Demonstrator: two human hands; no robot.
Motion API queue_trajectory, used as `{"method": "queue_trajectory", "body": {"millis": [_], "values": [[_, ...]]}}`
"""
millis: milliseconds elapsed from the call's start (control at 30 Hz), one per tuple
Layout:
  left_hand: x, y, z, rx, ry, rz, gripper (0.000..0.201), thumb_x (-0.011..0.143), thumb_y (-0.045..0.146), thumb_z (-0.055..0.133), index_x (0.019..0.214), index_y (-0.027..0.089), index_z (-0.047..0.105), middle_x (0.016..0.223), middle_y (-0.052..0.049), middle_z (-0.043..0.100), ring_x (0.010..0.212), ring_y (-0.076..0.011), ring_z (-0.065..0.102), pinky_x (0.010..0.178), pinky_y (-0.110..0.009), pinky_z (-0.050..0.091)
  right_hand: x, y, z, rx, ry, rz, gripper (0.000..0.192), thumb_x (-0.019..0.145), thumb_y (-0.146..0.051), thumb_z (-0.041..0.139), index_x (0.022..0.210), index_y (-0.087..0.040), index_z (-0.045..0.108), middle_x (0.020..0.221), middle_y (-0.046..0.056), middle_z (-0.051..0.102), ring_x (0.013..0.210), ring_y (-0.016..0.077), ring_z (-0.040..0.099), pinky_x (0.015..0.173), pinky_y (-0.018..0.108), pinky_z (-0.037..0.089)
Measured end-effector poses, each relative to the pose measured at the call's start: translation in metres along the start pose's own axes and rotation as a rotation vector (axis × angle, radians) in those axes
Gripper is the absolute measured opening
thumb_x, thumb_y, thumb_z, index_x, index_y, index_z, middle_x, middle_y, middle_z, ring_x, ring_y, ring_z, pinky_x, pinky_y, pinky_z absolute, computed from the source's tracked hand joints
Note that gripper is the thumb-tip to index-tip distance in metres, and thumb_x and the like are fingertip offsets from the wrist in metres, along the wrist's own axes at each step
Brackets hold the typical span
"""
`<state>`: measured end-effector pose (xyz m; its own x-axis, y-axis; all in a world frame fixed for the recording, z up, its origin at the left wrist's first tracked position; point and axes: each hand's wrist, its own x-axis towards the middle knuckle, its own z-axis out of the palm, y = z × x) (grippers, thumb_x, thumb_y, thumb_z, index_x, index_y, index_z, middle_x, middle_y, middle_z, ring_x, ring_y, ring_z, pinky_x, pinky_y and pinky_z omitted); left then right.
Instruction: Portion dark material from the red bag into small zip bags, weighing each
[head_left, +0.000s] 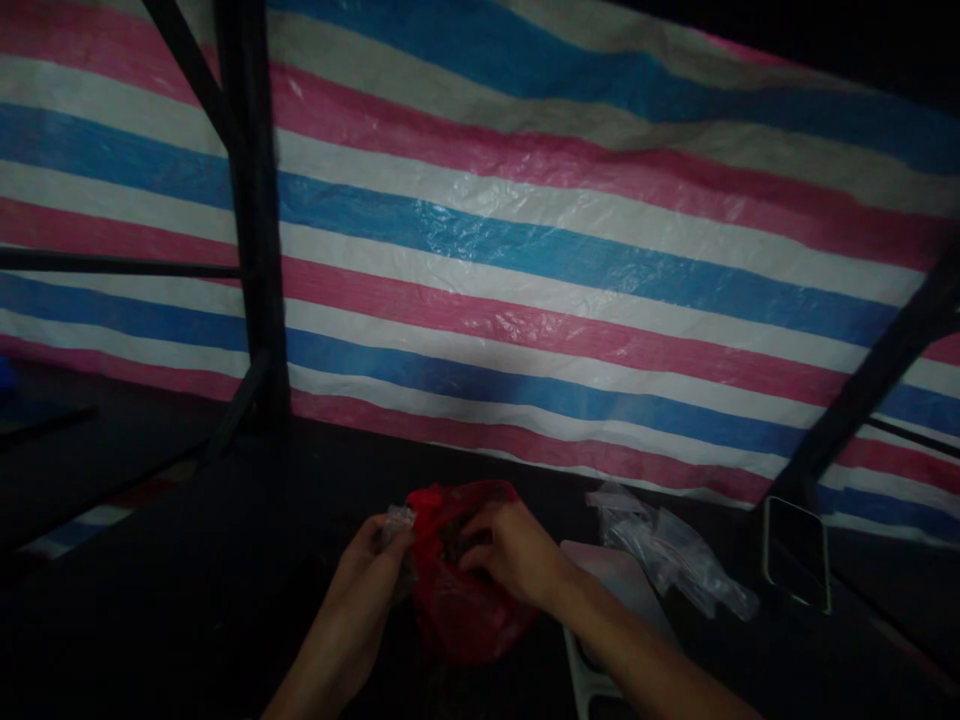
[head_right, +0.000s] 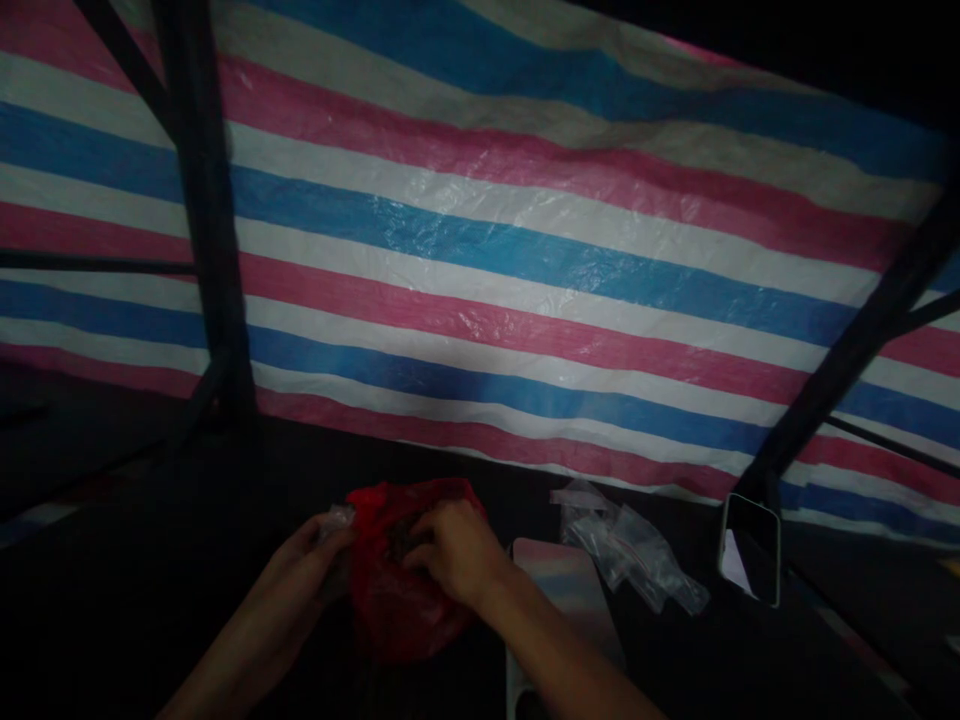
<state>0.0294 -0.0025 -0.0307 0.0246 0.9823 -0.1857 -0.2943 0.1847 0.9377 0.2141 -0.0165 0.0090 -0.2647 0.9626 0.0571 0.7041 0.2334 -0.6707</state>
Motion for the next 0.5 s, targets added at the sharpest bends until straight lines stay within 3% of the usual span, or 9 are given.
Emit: {"method": "queue_trajectory", "body": {"millis": [133, 267, 367, 500], "values": [[0.003, -0.002, 0.000, 0.063, -0.045, 0.066, 0.044, 0.066, 0.047, 0.076, 0.098, 0.022, 0.059, 0.076, 0.001, 0.072, 0.067, -0.0202, 0.071, 0.065, -0.034, 0.057, 0.000, 0.004, 0.005, 0.123, 0.014, 0.030, 0.016, 0.078, -0.013, 0.076, 0.085, -0.024, 0.085, 0.090, 0.000, 0.084, 0.085, 0.0204, 0.075, 0.078, 0.026, 0.050], [0.007, 0.001, -0.002, 0.196, -0.126, 0.231, 0.039, 0.071, 0.045, 0.076, 0.099, 0.022, 0.062, 0.086, -0.003, 0.074, 0.077, -0.0252, 0.073, 0.071, -0.038, 0.059, -0.003, 0.010, 0.005, 0.261, 0.066, 0.074, 0.016, 0.077, -0.017, 0.075, 0.089, -0.022, 0.085, 0.091, 0.002, 0.084, 0.085, 0.0221, 0.076, 0.077, 0.029, 0.053], [0.009, 0.006, -0.006, 0.294, -0.128, 0.402, 0.037, 0.075, 0.041, 0.073, 0.106, 0.023, 0.065, 0.102, -0.006, 0.074, 0.097, -0.0295, 0.072, 0.089, -0.046, 0.057, -0.008, 0.012, -0.004, 0.363, 0.105, 0.063, 0.017, 0.080, -0.022, 0.073, 0.092, -0.021, 0.084, 0.094, 0.003, 0.084, 0.089, 0.0225, 0.076, 0.082, 0.032, 0.055], [0.007, 0.011, -0.010, 0.431, -0.031, 0.590, 0.040, 0.073, 0.034, 0.071, 0.112, 0.025, 0.071, 0.123, -0.009, 0.069, 0.124, -0.0354, 0.058, 0.114, -0.056, 0.040, -0.020, 0.009, -0.023, 0.466, 0.127, 0.030, 0.023, 0.081, -0.033, 0.075, 0.098, -0.019, 0.081, 0.097, 0.006, 0.083, 0.093, 0.0234, 0.077, 0.088, 0.036, 0.057]]}}
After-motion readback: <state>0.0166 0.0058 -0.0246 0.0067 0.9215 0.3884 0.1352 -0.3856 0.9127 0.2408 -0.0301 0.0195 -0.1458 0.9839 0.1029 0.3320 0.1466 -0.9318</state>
